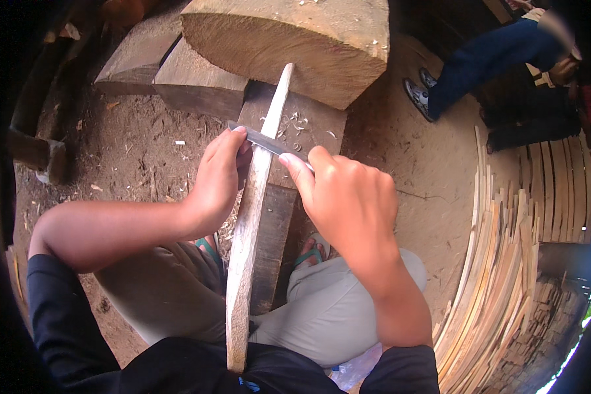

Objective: The person uses a knife to shave and smooth a long, thin piece of wood held between their legs. They repeatedly scrape the surface to remove thin shavings, occasionally pausing to inspect the wood.

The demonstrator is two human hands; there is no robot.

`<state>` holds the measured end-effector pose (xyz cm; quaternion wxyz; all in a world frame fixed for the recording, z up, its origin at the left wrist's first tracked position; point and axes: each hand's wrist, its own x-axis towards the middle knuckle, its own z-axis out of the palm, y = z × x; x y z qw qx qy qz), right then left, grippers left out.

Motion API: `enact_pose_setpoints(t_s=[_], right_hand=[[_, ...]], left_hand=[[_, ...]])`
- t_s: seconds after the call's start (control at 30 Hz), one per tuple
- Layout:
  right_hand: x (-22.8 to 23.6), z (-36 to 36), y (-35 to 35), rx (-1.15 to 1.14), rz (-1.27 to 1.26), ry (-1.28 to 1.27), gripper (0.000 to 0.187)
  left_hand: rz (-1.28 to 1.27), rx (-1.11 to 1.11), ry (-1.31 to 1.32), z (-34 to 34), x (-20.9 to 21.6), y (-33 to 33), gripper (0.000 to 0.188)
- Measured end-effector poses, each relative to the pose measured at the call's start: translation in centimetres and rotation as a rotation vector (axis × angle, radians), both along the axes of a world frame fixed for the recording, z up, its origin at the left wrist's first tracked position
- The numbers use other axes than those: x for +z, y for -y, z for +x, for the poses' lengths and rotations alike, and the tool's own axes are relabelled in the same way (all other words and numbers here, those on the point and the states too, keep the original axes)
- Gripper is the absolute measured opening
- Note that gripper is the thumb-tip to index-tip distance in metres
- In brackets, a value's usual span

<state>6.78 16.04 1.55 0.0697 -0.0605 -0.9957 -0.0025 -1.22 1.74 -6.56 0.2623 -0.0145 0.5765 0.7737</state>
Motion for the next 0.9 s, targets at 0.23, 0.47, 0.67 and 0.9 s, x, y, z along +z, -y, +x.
enact_pose_setpoints(t_s=[0.23, 0.47, 0.67, 0.9], right_hand=[[-0.1, -0.7, 0.6, -0.052, 0.105, -0.059, 0.043], [1.1, 0.0, 0.4, -0.111, -0.012, 0.085, 0.045], [1.3, -0.4, 1.0, -0.118, 0.051, 0.028, 0.045], [0.9, -0.2, 0.6, -0.089, 0.068, 0.019, 0.044]], left_hand=[[0.022, -0.033, -0.148, -1.6, -1.4, -1.1, 0.031], [-0.073, -0.033, -0.179, -0.1, 0.5, -0.4, 0.03], [-0.195, -0.053, -0.252, -0.2, 0.5, -0.6, 0.032], [-0.089, -0.018, -0.26, -0.8, -0.8, -0.8, 0.029]])
